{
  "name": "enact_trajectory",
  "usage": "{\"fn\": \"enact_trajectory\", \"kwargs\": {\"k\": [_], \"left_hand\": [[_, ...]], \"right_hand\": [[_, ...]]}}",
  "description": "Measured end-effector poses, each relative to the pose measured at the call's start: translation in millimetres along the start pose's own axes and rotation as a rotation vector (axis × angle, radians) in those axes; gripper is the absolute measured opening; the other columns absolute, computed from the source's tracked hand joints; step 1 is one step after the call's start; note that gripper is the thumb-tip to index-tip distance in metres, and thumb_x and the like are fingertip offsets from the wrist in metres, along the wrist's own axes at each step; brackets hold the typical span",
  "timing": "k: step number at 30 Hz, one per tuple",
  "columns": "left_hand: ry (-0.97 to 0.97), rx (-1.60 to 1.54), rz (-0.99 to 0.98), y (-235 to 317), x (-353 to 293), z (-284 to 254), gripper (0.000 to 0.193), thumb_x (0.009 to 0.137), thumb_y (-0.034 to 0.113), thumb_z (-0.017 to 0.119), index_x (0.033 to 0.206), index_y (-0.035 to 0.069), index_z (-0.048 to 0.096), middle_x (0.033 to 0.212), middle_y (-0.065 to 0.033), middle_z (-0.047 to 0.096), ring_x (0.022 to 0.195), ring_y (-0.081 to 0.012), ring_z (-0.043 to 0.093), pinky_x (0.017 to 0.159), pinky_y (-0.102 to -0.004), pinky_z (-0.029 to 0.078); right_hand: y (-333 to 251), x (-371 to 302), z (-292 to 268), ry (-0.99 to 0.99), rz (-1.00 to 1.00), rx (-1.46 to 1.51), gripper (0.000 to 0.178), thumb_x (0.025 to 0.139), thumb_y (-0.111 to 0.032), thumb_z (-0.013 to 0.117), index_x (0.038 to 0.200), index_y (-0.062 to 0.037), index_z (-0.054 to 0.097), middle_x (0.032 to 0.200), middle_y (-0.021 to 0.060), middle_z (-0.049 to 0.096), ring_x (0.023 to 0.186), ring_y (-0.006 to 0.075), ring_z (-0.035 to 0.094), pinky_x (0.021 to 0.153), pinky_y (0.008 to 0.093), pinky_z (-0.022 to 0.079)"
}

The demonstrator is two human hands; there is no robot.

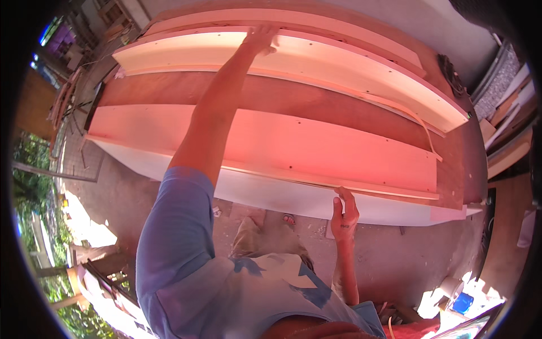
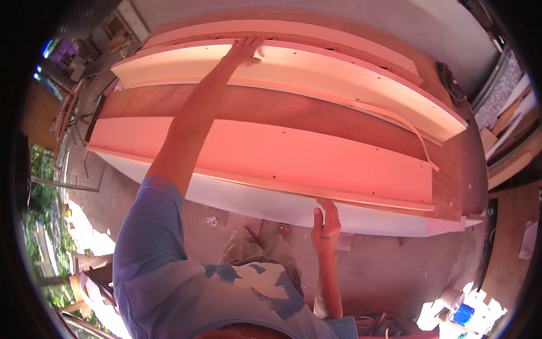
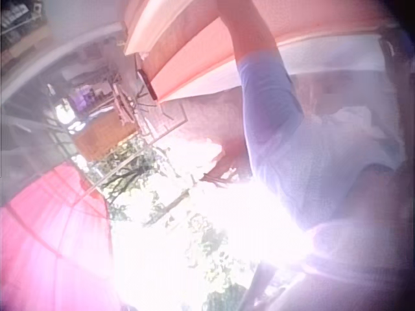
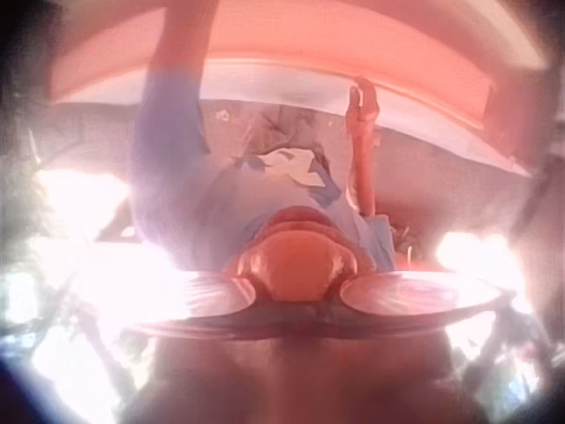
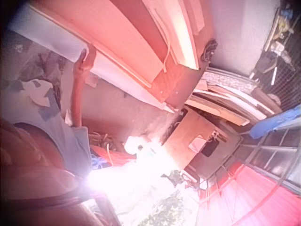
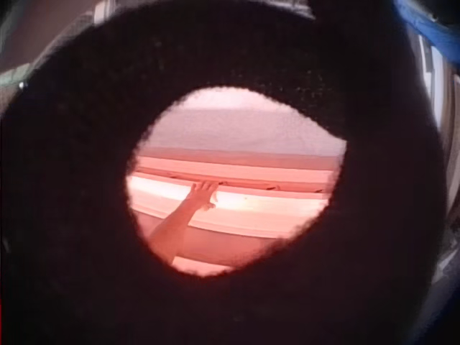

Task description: The person assembles curved wooden parts by hand, aligning them and securing them with a yellow strap. They also handle a plastic bottle and a cloth during the process.

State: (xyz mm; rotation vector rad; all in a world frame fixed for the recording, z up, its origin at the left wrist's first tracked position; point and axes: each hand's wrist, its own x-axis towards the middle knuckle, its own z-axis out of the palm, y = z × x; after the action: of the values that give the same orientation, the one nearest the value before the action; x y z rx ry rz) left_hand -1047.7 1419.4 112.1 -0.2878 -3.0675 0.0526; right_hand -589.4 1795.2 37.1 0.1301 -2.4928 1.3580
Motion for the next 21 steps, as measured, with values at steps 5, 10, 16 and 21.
{"fn": "enact_trajectory", "kwargs": {"k": [5, 10, 16, 21], "left_hand": [[-0.098, 0.035, -0.158, -72.1, -24.1, -12.2, 0.093, 0.095, 0.048, 0.068, 0.165, 0.025, 0.013, 0.172, 0.0002, 0.012, 0.159, -0.0249, 0.008, 0.123, -0.0682, 0.016], [-0.064, -0.083, -0.100, -140.7, -33.6, -9.8, 0.086, 0.096, 0.065, 0.056, 0.164, 0.026, 0.020, 0.171, 0.0023, 0.017, 0.159, -0.0236, 0.010, 0.124, -0.0686, 0.011], [0.041, -0.136, -0.041, -275.3, -50.6, 5.6, 0.089, 0.093, 0.078, 0.047, 0.160, 0.021, 0.034, 0.165, -0.0066, 0.030, 0.155, -0.0327, 0.022, 0.125, -0.0611, 0.017], [0.107, -0.112, 0.014, -371.7, -56.4, 13.6, 0.088, 0.094, 0.077, 0.046, 0.156, 0.015, 0.041, 0.160, -0.0118, 0.039, 0.150, -0.0331, 0.030, 0.125, -0.0539, 0.021]], "right_hand": [[-56.8, 28.7, 86.6, -0.156, -0.276, 0.007, 0.036, 0.096, -0.002, 0.063, 0.131, 0.0043, 0.058, 0.127, 0.0262, 0.061, 0.123, 0.0447, 0.058, 0.100, 0.0500, 0.050], [-57.2, 36.7, 163.5, -0.031, -0.344, -0.242, 0.039, 0.099, -0.010, 0.061, 0.134, 0.0072, 0.054, 0.128, 0.0244, 0.060, 0.126, 0.0435, 0.055, 0.106, 0.0561, 0.043], [-49.3, 38.0, 215.8, 0.169, -0.160, -0.712, 0.050, 0.106, -0.033, 0.047, 0.137, 0.0053, 0.053, 0.128, 0.0213, 0.064, 0.122, 0.0400, 0.058, 0.105, 0.0541, 0.041], [-41.2, 45.7, 218.1, 0.154, 0.018, -0.733, 0.049, 0.104, -0.032, 0.051, 0.141, 0.0011, 0.052, 0.129, 0.0195, 0.065, 0.118, 0.0377, 0.060, 0.107, 0.0489, 0.041]]}}
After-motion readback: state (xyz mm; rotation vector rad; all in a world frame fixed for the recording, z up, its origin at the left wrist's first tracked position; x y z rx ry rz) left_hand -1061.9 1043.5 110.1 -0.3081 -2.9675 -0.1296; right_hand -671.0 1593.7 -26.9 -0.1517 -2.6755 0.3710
